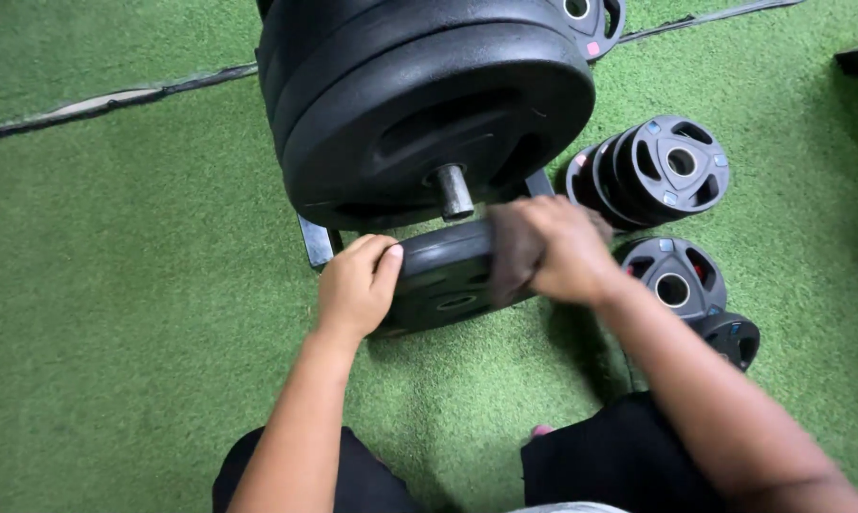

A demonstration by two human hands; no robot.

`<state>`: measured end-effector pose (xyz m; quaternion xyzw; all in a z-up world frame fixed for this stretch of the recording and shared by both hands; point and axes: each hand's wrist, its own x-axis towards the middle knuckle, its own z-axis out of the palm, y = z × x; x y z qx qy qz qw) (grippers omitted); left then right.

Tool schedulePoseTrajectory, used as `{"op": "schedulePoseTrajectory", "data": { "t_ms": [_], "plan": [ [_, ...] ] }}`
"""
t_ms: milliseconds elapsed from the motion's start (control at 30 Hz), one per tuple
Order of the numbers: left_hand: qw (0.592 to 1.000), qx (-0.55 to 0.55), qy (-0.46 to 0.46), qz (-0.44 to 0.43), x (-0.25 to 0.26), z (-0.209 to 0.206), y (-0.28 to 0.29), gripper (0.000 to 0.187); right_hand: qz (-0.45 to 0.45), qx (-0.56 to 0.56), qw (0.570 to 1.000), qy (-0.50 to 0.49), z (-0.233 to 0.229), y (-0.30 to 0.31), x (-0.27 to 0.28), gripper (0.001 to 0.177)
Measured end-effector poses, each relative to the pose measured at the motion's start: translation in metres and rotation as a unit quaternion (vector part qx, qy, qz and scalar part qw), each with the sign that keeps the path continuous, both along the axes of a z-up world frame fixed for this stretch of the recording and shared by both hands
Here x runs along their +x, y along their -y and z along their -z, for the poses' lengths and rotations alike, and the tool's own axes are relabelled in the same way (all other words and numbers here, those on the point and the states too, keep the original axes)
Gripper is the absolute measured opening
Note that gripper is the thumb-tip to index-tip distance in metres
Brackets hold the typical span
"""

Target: Cleaning and disinfecting weight plates in a gym setting using a spray bottle and a cloth.

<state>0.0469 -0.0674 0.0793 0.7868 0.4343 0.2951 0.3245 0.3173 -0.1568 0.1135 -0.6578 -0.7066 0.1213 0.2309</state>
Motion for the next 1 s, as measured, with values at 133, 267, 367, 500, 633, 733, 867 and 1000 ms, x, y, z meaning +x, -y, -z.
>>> {"op": "schedulePoseTrajectory", "data": {
  "t_ms": [133, 267, 367, 500, 633, 733, 867, 1000],
  "plan": [
    [0.999, 0.032, -0.001, 0.011, 0.004, -0.003, 0.001, 0.031, -0.039, 0.039, 0.998, 0.03, -0.006, -0.004, -0.05, 0.083],
    [0.995, 0.095, -0.01, 0.019, 0.0, -0.012, 0.003, 0.033, -0.091, 0.105, 0.988, 0.072, -0.01, -0.005, -0.076, 0.082],
    [0.995, 0.076, -0.055, -0.031, -0.014, -0.012, 0.005, 0.034, -0.113, 0.108, 0.987, 0.029, -0.016, -0.006, -0.076, 0.077],
    [0.993, 0.048, -0.071, -0.078, -0.027, -0.015, 0.006, 0.033, 0.009, -0.001, 0.97, -0.243, 0.021, 0.004, -0.036, 0.049],
    [0.994, 0.062, -0.052, -0.071, -0.042, -0.001, 0.001, 0.027, 0.101, 0.048, 0.922, -0.371, 0.251, 0.021, 0.066, 0.033],
    [0.993, 0.078, -0.034, -0.08, -0.057, 0.009, -0.007, 0.022, 0.226, 0.007, 0.78, -0.583, 0.246, 0.016, 0.057, 0.03],
    [0.997, 0.064, -0.022, -0.049, -0.072, 0.008, -0.013, 0.02, 0.185, 0.058, 0.943, -0.271, 0.095, 0.006, -0.04, 0.025],
    [0.983, 0.167, -0.073, -0.016, -0.059, -0.012, -0.008, 0.018, 0.082, 0.15, 0.984, -0.056, 0.026, -0.014, -0.115, 0.06]
  ]
}}
